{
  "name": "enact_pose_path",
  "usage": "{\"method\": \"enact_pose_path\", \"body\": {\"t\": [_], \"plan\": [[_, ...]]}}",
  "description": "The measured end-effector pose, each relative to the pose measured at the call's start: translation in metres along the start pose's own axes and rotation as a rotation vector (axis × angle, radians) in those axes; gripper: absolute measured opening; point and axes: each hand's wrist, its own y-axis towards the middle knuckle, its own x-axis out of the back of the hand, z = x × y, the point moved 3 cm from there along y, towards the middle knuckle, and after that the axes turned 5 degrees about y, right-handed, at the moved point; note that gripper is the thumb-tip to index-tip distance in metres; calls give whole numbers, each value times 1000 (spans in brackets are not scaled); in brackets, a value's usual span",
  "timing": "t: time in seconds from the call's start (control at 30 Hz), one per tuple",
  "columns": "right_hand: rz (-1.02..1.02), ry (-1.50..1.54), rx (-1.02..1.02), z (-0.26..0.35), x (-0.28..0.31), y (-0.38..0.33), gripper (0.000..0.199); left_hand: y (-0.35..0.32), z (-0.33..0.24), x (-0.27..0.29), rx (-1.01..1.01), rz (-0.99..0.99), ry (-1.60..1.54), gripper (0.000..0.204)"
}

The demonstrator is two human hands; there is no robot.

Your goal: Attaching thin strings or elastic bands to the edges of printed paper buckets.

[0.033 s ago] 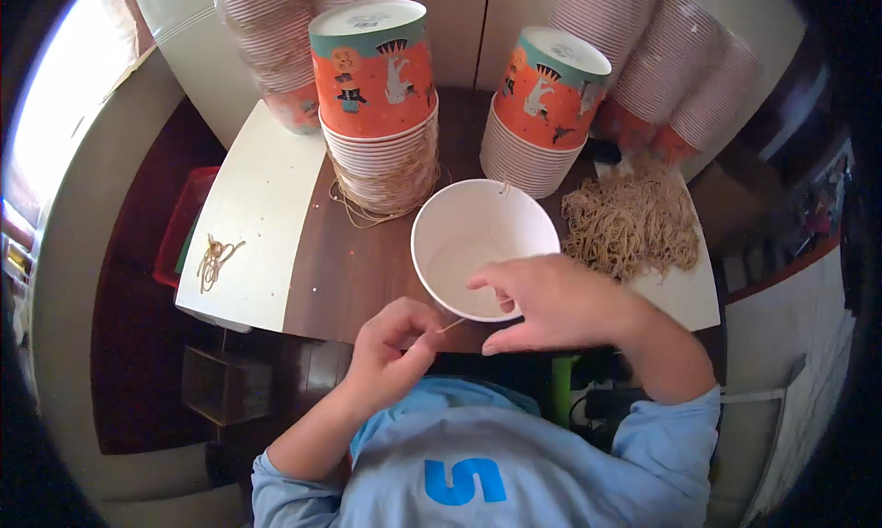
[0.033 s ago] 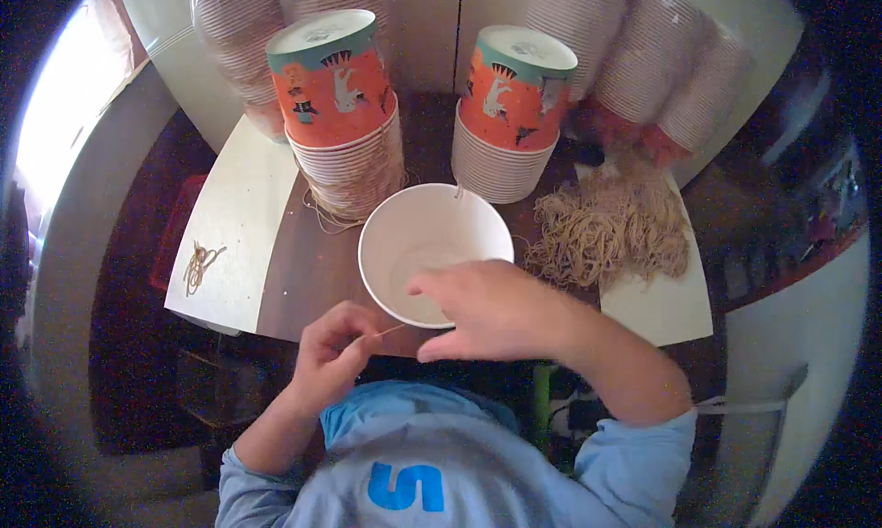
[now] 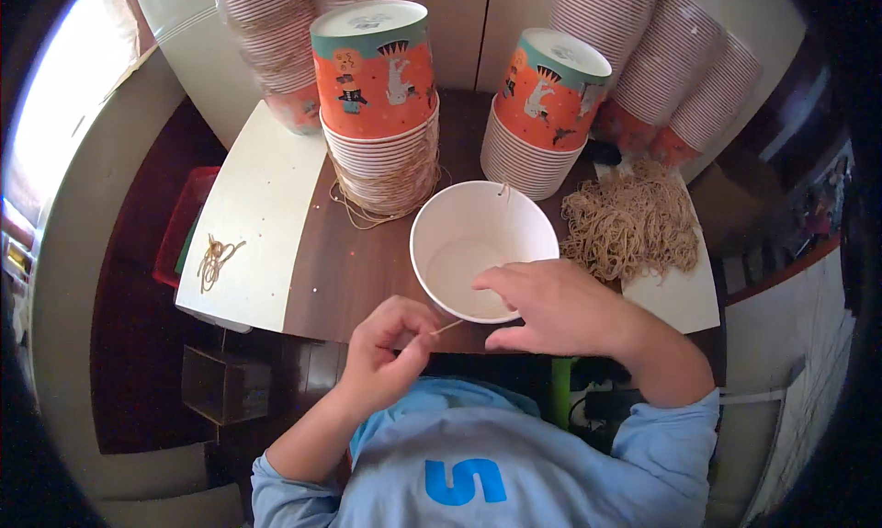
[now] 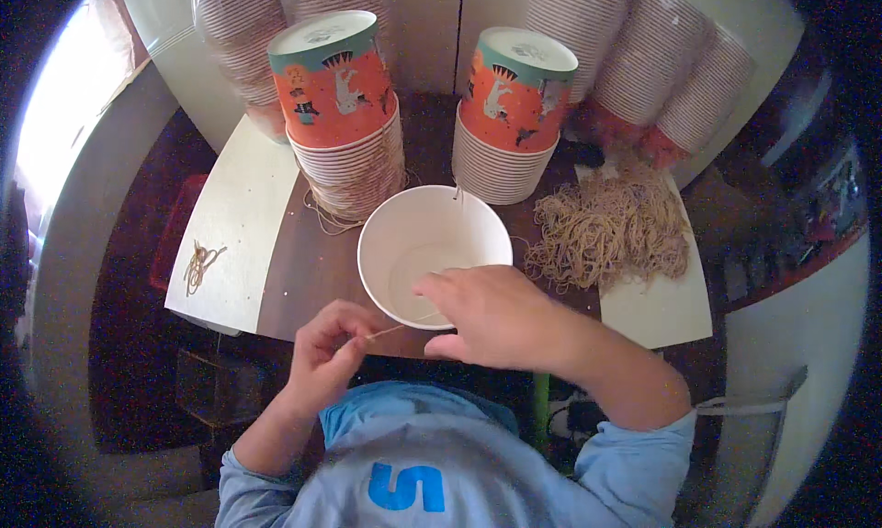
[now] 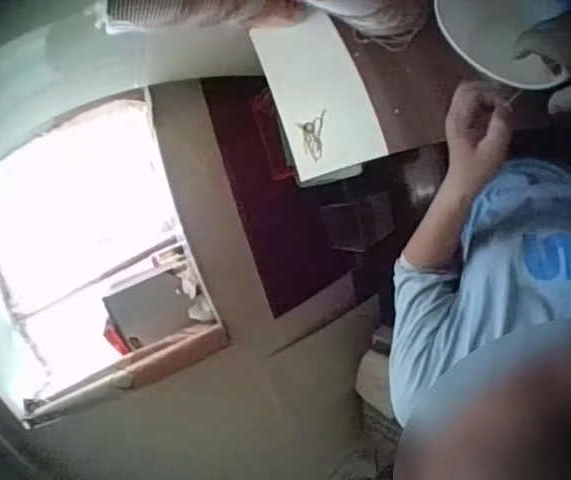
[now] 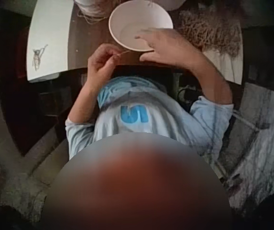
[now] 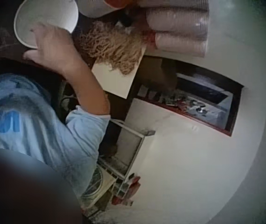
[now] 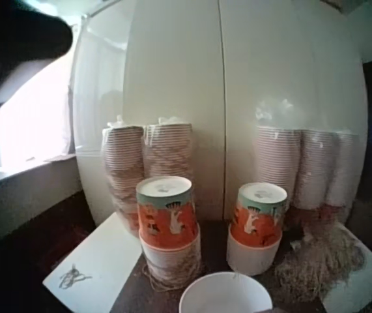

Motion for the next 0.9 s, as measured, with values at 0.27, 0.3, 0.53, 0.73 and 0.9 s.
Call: {"method": "enact_pose_path", "body": {"t": [0.27,0.3,0.53,0.73,0.9], "plan": [[-72,-190,79,9,16,-14,21,13,-19,-4,31,155,-648,7],[-87,-165,157,12,19,-13,19,14,-15,-5,23,152,-647,7],[68,202,274,21,14,29,16,9,-9,-23,107,198,-367,11],[-414,120,295,11,7,33,13,7,-4,-13,89,165,-340,9],[-419,160,227,1,-5,-1,11,5,4,-4,95,182,-435,9]]}}
